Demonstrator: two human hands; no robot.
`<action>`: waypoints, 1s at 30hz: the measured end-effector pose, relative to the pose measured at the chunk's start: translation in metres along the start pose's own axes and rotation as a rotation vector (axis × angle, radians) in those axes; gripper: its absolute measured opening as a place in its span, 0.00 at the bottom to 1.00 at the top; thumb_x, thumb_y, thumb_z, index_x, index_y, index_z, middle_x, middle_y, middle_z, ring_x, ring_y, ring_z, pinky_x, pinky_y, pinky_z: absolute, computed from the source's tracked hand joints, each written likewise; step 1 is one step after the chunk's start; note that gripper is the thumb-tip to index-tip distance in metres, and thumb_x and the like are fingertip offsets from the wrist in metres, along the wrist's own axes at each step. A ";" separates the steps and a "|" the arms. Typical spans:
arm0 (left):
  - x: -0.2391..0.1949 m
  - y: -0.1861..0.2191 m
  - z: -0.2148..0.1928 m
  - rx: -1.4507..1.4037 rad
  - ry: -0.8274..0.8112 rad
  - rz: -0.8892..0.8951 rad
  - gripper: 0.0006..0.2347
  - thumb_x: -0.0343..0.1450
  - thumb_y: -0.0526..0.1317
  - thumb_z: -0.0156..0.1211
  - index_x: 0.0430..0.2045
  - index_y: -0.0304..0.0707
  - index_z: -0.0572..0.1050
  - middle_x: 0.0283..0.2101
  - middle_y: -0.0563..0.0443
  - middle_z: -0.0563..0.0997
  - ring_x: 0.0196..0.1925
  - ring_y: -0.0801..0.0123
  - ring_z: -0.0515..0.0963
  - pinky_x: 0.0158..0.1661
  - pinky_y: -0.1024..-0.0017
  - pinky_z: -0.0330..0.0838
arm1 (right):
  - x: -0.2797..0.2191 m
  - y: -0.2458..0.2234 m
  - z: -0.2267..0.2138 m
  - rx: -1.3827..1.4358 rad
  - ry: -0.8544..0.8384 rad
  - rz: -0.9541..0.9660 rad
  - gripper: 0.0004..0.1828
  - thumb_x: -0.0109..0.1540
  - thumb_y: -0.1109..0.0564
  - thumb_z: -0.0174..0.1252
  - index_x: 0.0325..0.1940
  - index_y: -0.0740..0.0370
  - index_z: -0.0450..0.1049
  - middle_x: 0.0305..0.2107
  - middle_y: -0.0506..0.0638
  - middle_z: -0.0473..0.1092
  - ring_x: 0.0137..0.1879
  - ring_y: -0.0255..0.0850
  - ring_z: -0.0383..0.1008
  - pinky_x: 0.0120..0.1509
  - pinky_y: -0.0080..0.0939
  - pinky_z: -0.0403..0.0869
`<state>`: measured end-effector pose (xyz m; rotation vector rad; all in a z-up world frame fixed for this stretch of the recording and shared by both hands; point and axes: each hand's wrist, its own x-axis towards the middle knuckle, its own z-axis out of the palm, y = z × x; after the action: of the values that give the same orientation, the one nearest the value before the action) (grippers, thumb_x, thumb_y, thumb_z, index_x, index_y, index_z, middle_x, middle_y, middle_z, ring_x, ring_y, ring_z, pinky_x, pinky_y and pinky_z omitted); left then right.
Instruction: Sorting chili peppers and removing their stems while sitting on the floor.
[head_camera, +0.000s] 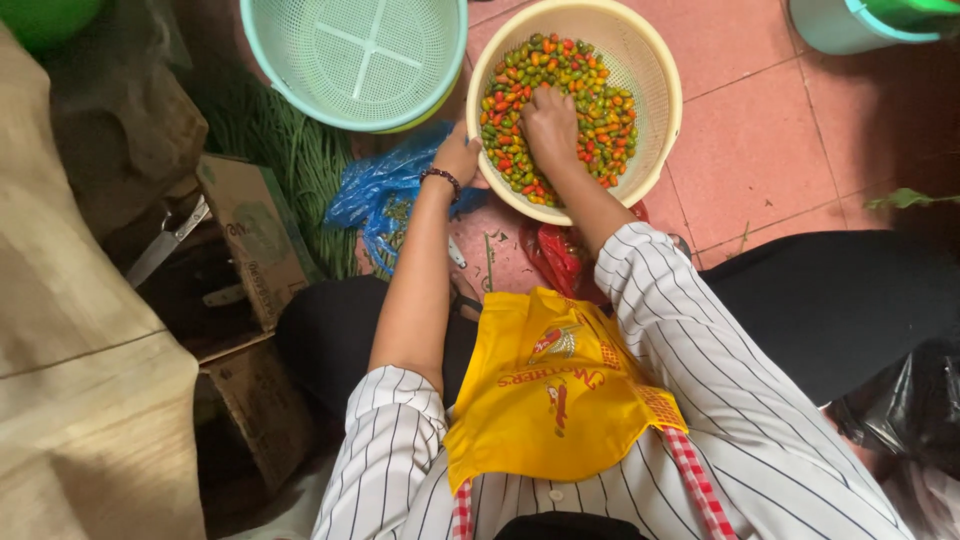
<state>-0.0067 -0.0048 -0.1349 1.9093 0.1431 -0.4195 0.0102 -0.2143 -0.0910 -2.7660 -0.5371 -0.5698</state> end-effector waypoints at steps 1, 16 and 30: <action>-0.013 0.025 -0.004 -0.001 -0.005 -0.003 0.18 0.78 0.36 0.50 0.65 0.38 0.63 0.49 0.33 0.82 0.34 0.57 0.89 0.28 0.68 0.83 | -0.002 -0.001 -0.001 -0.002 -0.005 0.004 0.06 0.55 0.54 0.66 0.29 0.58 0.79 0.36 0.52 0.68 0.49 0.50 0.69 0.51 0.51 0.66; -0.027 0.053 -0.005 -0.030 0.007 -0.198 0.16 0.76 0.38 0.48 0.60 0.38 0.65 0.47 0.37 0.83 0.27 0.56 0.88 0.23 0.66 0.80 | -0.024 0.034 0.000 0.095 -0.158 0.229 0.07 0.60 0.56 0.61 0.37 0.60 0.80 0.40 0.57 0.70 0.52 0.52 0.68 0.54 0.59 0.64; 0.005 -0.004 -0.069 1.079 0.060 0.117 0.11 0.74 0.38 0.53 0.44 0.35 0.80 0.53 0.34 0.81 0.51 0.40 0.82 0.52 0.50 0.76 | 0.021 0.019 -0.081 1.040 -0.532 0.349 0.13 0.61 0.50 0.66 0.48 0.53 0.82 0.42 0.45 0.80 0.48 0.38 0.80 0.55 0.44 0.76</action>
<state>0.0118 0.0598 -0.1177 2.9697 -0.2067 -0.3889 0.0096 -0.2513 -0.0133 -1.8759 -0.2938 0.4462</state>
